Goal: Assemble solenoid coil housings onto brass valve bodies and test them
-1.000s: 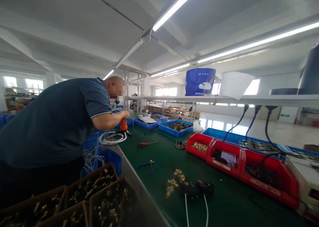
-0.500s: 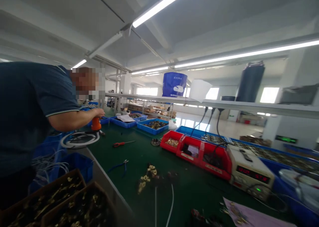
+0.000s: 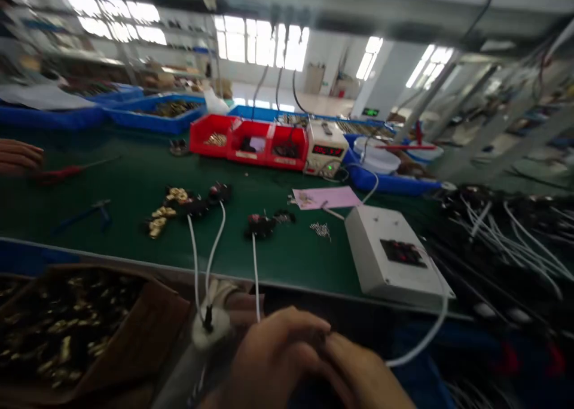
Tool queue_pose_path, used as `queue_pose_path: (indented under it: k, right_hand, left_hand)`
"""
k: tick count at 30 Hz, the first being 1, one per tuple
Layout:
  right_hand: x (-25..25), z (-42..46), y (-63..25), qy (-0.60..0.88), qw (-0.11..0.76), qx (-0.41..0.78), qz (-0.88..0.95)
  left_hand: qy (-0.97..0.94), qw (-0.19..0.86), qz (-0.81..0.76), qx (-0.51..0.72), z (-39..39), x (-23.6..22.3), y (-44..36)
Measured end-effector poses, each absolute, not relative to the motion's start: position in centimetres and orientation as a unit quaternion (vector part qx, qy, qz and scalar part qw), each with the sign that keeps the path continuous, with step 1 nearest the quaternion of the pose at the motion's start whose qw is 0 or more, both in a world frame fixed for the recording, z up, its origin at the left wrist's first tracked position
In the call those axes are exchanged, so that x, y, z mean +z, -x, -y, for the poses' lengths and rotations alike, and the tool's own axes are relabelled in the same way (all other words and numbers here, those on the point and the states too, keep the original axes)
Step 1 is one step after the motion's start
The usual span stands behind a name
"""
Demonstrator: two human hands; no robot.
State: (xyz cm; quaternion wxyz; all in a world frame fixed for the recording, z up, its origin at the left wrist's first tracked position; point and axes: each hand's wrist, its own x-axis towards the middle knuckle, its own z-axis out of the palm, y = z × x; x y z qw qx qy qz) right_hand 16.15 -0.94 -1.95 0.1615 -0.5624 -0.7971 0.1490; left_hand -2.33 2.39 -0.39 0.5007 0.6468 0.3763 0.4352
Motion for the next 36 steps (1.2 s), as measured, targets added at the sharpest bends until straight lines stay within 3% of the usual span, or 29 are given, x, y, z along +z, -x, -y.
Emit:
queue_pose_path:
  k: [4, 7, 13, 23, 36]
  right_hand:
    - [2.6, 2.4, -16.7, 0.561, 0.291, 0.146, 0.762]
    - [4.9, 2.5, -16.6, 0.551, 0.339, 0.142, 0.749]
    - [3.8, 2.5, -16.2, 0.537, 0.397, 0.193, 0.719]
    - [2.9, 2.6, -16.3, 0.518, 0.446, 0.261, 0.682]
    - [2.4, 2.9, -16.4, 0.54, 0.457, 0.262, 0.656]
  left_hand:
    - [-0.657, 0.476, -0.387, 0.438, -2.5, -0.6, 2.9]
    - [-0.691, 0.477, -0.351, 0.415, -2.5, -0.6, 3.1]
    - [-0.716, 0.478, -0.315, 0.4, -2.6, -1.2, 2.9]
    - [-0.731, 0.502, -0.255, 0.385, -2.7, -2.2, 3.0]
    - [-0.7, 0.558, -0.229, 0.383, -2.7, -1.9, 2.5]
